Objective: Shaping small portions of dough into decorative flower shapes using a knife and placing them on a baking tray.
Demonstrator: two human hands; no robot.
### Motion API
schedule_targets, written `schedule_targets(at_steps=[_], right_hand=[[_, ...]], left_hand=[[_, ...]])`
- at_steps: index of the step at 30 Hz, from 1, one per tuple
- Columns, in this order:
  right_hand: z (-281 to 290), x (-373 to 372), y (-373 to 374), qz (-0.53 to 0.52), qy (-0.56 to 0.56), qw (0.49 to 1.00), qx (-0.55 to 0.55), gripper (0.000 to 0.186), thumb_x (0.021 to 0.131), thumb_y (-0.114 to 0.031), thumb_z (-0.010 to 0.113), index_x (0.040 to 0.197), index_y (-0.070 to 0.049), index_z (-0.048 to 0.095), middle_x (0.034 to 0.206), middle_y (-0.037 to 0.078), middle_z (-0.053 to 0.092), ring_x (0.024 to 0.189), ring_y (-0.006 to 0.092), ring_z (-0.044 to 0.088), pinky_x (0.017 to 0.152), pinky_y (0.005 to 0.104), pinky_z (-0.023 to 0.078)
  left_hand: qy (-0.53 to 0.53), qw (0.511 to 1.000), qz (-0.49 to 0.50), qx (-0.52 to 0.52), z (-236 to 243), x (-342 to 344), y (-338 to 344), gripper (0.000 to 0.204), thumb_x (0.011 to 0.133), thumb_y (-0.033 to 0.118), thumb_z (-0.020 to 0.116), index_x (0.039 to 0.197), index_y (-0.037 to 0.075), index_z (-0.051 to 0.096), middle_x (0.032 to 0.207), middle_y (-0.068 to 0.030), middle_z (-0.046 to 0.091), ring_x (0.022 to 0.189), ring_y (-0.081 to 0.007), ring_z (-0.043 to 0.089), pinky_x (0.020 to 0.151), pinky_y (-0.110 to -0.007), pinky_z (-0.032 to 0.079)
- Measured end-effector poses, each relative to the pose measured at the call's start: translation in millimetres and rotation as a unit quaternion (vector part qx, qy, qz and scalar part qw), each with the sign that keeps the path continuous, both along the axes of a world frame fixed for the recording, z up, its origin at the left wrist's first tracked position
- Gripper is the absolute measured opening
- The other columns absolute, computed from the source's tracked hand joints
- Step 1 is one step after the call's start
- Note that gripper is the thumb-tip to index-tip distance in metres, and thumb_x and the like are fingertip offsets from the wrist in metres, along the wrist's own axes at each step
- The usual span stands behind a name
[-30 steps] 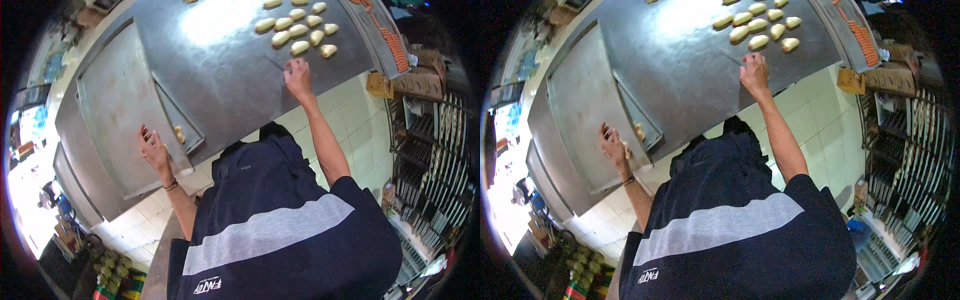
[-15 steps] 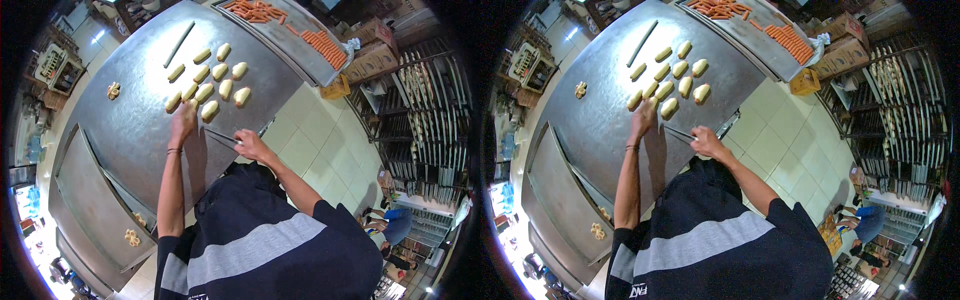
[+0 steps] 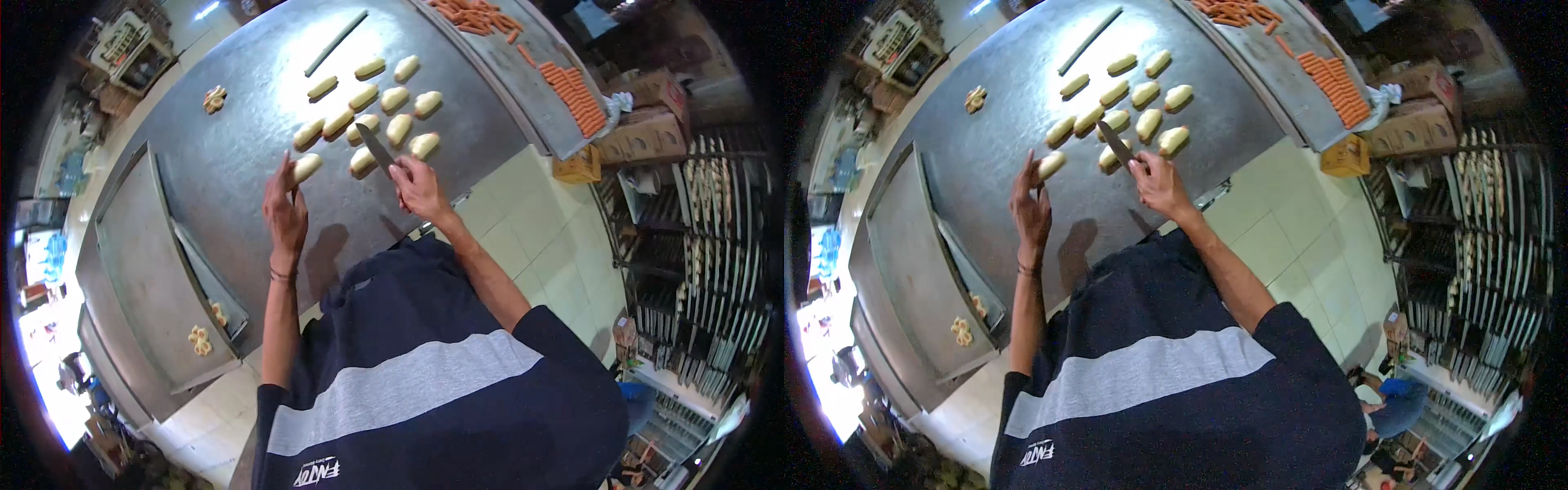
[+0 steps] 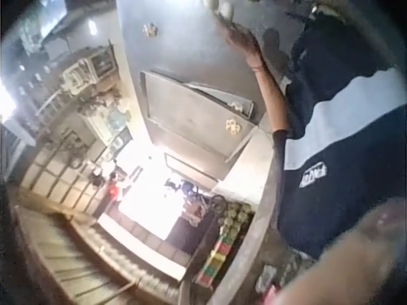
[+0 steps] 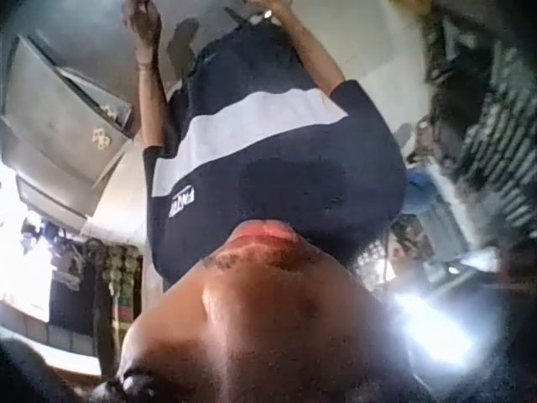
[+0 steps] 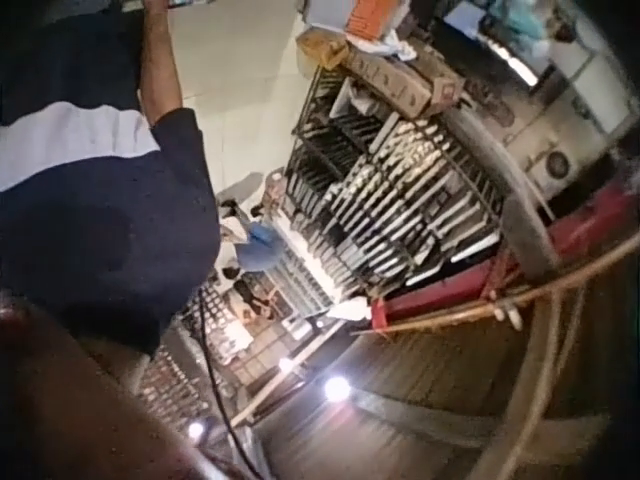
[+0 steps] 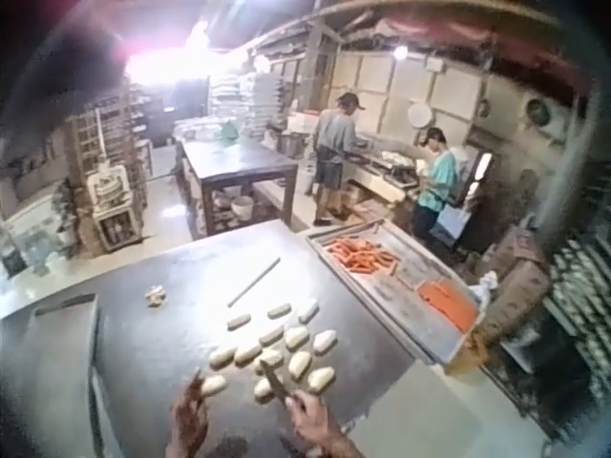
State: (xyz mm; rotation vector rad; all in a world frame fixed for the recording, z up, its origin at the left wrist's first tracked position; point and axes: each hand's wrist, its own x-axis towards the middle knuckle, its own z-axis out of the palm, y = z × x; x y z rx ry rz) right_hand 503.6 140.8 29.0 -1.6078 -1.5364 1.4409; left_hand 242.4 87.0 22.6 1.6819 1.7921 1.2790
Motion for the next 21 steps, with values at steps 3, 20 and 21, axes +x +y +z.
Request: schedule_targets(at_steps=[3, 20, 21], right_hand=[[-6, -39, -4, 0.106, 0.052, 0.991, 0.068, 0.024, 0.109, -0.021, 0.054, 0.096, -0.001, 0.057, 0.068, 0.005, 0.064, 0.052, 0.0130, 0.064, 0.045, 0.0307, 0.050], [-40, -186, -124, 0.479, -0.109, 0.860, 0.142, 0.073, 0.090, 0.000, 0.056, 0.161, -0.011, 0.039, 0.079, 0.032, 0.066, 0.073, 0.0496, 0.068, 0.069, 0.0566, 0.053], [-49, -191, -130, 0.476, -0.106, 0.862, 0.142, 0.074, 0.090, 0.001, 0.056, 0.161, -0.010, 0.039, 0.080, 0.033, 0.066, 0.075, 0.0500, 0.069, 0.071, 0.0579, 0.054]], left_hand=[[0.113, 0.984, 0.118, 0.071, -36, -34, -66, 0.068, 0.083, -0.014, 0.053, 0.147, 0.007, 0.059, 0.137, -0.0172, 0.067, 0.130, -0.0356, 0.061, 0.112, -0.044, 0.046], [-0.172, 0.928, 0.329, 0.026, -130, -76, -201, 0.056, 0.088, 0.001, 0.070, 0.141, 0.004, 0.051, 0.154, -0.0149, 0.049, 0.132, -0.0315, 0.057, 0.106, -0.044, 0.051], [-0.099, 0.946, 0.308, -0.001, -130, -78, -200, 0.053, 0.087, 0.004, 0.073, 0.137, 0.004, 0.055, 0.151, -0.0147, 0.052, 0.130, -0.0331, 0.057, 0.106, -0.044, 0.051]])
